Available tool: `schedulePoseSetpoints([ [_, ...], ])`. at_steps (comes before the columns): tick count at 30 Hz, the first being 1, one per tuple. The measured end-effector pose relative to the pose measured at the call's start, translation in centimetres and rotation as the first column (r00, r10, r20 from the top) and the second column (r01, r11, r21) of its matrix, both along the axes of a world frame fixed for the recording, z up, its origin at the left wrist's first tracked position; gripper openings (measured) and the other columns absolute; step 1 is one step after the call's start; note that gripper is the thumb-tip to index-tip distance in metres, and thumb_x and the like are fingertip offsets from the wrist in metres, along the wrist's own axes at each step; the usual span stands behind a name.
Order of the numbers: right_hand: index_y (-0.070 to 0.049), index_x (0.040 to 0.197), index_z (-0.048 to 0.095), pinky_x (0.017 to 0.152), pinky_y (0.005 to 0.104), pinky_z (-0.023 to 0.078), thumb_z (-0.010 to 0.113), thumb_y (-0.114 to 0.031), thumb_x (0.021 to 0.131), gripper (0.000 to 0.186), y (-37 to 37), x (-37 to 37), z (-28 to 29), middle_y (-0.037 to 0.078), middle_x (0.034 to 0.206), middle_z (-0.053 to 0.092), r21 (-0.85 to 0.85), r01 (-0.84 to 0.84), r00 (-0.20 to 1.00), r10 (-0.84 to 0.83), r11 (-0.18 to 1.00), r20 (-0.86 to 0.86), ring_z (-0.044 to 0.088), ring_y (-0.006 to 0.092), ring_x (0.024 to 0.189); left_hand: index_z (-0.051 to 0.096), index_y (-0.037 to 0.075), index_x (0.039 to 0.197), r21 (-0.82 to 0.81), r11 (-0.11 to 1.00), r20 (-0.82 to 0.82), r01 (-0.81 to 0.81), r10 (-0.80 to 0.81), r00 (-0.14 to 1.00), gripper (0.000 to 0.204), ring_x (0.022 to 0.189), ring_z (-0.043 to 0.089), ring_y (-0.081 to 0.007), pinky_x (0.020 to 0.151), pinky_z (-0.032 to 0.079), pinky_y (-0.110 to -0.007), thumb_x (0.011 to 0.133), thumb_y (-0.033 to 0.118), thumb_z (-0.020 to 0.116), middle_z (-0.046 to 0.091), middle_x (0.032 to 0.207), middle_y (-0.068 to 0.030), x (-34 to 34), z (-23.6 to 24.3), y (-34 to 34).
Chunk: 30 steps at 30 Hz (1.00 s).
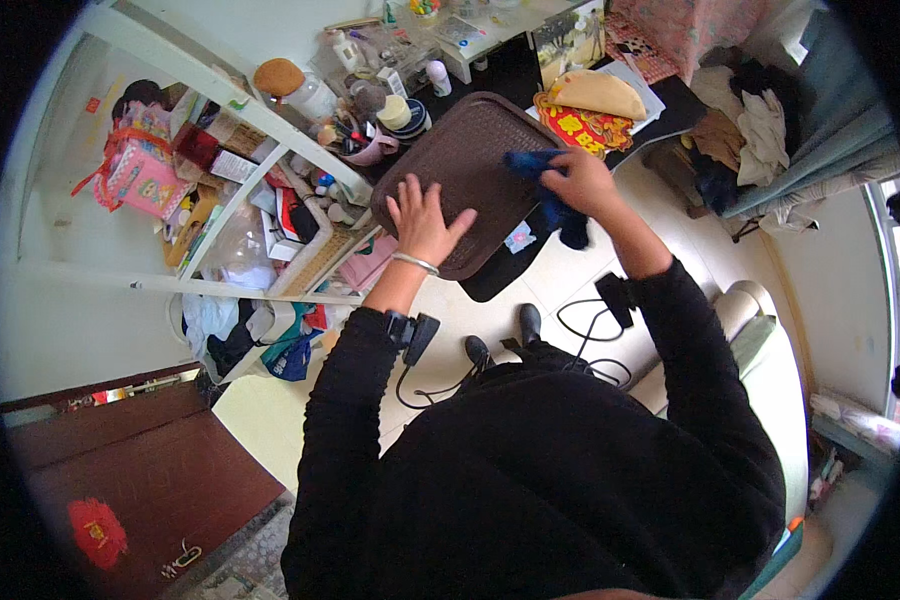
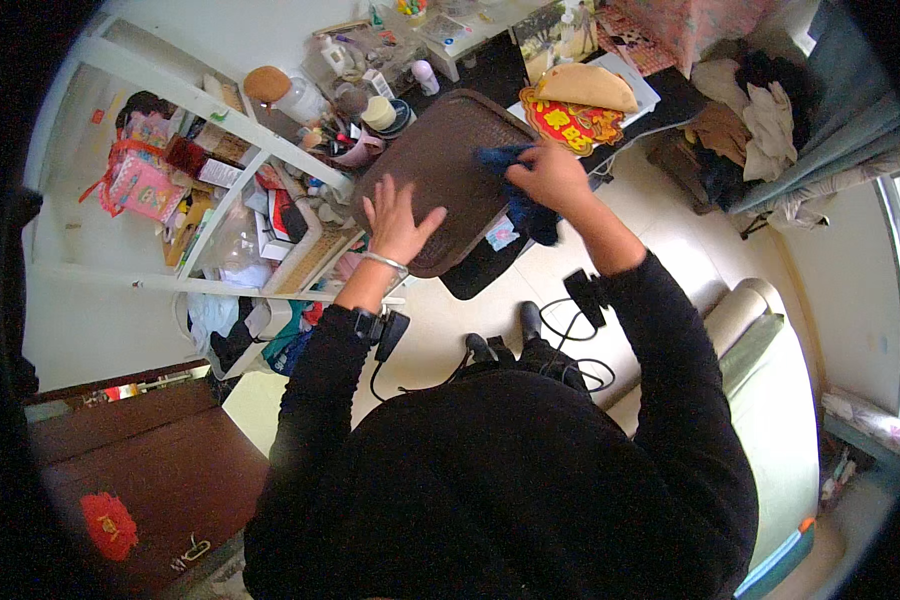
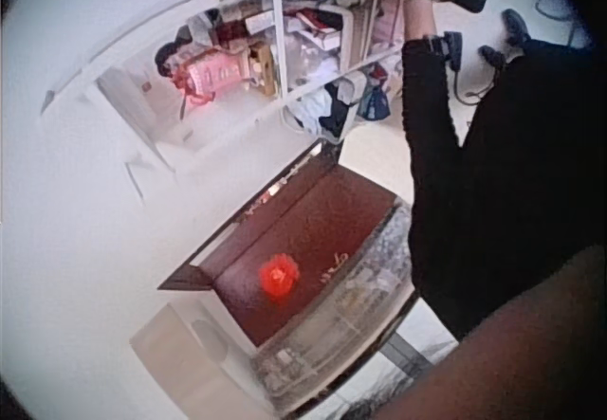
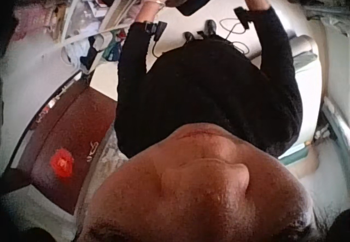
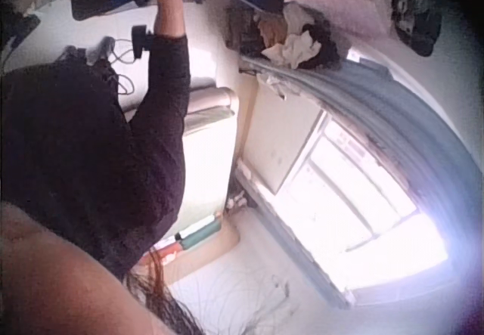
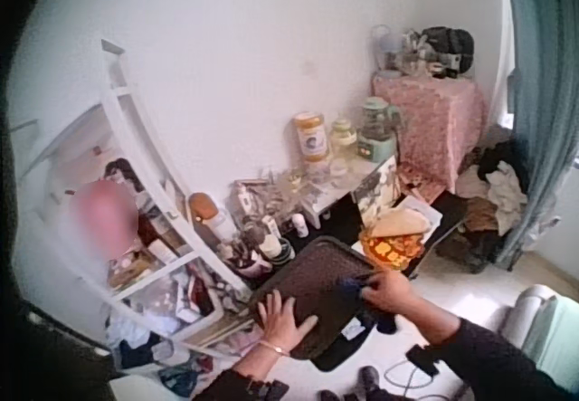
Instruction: The person wipes a white shelving unit and its contents with a blue cloth. They remove items such as a basket, a decorative cutout, and a tray, wipe them, and place them back on the shelf. The person also wipes the shelf surfaces and handles various small items.
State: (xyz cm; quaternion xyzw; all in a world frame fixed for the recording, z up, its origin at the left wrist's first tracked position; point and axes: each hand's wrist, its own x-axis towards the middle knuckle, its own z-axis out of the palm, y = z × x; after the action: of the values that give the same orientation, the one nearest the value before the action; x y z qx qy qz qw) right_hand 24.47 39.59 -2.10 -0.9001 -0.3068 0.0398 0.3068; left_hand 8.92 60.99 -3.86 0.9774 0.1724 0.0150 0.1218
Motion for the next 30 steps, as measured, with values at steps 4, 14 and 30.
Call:
schedulePoseSetpoints([
  [4,0.000,0.087,0.066,0.057,0.0298,0.047,0.062,-0.025,0.079,0.026,-4.2,0.3,-1.5,0.004,0.075,0.062,0.346,0.566,0.604,-0.091,0.749,-0.791,0.057,0.0160,0.058,0.060,0.005,0.093,0.073,0.930,0.083,0.360,-0.366,0.927,0.052,0.125,0.028,-0.0439,0.104,0.013,-0.060,0.065,0.047,0.075,0.040,0.127,-0.0249,-1.1,0.6,-3.0],
  [14,-0.001,0.094,0.060,0.066,0.0275,0.046,0.055,-0.022,0.088,0.022,-10.2,-0.6,-3.7,0.005,0.081,0.062,0.525,0.789,0.452,0.278,0.318,-0.848,0.059,0.0150,0.072,0.057,0.006,0.079,-0.230,0.892,0.053,0.389,-0.387,0.920,0.032,0.120,0.044,-0.0331,0.104,0.023,-0.051,0.074,0.035,0.070,0.050,0.126,-0.0192,0.0,5.0,-0.4],
  [30,-0.006,0.101,0.058,0.078,0.0403,0.051,0.045,-0.028,0.091,0.027,-9.9,0.9,1.9,0.010,0.094,0.064,0.694,0.708,0.486,0.623,0.130,-0.612,0.062,0.0234,0.083,0.056,0.007,0.069,0.053,0.945,0.105,0.323,-0.327,0.939,0.027,0.106,0.052,-0.0331,0.095,0.034,-0.053,0.067,0.029,0.072,0.056,0.118,-0.0189,-2.3,1.5,-4.3],
])
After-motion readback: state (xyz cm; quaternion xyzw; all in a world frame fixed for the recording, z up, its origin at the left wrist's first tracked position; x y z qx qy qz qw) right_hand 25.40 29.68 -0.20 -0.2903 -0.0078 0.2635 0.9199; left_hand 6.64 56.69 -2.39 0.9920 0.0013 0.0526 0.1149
